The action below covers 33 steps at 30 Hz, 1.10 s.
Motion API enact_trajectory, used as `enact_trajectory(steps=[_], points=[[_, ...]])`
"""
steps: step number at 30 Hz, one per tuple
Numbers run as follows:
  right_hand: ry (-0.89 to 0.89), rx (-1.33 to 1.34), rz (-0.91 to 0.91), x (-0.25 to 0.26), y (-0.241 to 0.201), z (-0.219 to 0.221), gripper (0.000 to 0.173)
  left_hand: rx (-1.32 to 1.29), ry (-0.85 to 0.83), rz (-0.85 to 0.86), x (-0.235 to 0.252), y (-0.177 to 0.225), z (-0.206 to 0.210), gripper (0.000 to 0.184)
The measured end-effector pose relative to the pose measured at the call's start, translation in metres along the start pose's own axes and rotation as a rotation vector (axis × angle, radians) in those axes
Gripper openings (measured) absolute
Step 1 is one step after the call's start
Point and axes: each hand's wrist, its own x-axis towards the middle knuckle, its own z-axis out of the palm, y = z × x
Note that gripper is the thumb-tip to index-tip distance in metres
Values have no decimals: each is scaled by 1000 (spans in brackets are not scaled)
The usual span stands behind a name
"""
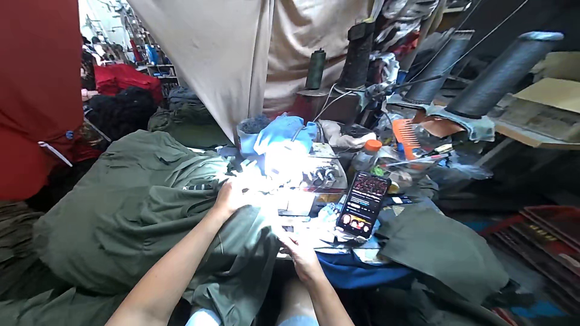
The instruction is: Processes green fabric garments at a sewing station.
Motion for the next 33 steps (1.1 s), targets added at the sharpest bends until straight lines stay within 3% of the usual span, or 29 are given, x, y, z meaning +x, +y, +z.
enact_trajectory(steps=[3, 7, 10, 13, 15, 19, 23, 28, 33], points=[[-8, 20, -20, 1, 1, -2, 16, -116, -37, -93, -8, 38, -30, 24], [-59, 83, 9, 5, 2, 0, 16, -361, -357, -83, -45, 66, -41, 35], [-42, 173, 79, 2, -3, 7, 13, -207, -84, 112, -74, 34, -10, 28], [-44, 264, 157, -4, -10, 8, 12, 53, 39, 336, -99, 11, 19, 49], [-60, 273, 154, -7, -15, 9, 13, 97, 85, 363, -111, 13, 38, 44], [-69, 170, 20, -10, -20, 11, 13, -3, 269, 337, -110, 26, 51, 14], [-14, 49, -48, -11, -12, 7, 10, -193, 372, 229, -101, 40, 33, 12], [-28, 60, -69, -18, -7, 4, 8, -134, 288, 428, -109, 43, 26, 12], [-29, 55, -54, -21, -10, 5, 9, -8, 267, 476, -120, 39, 38, 16]])
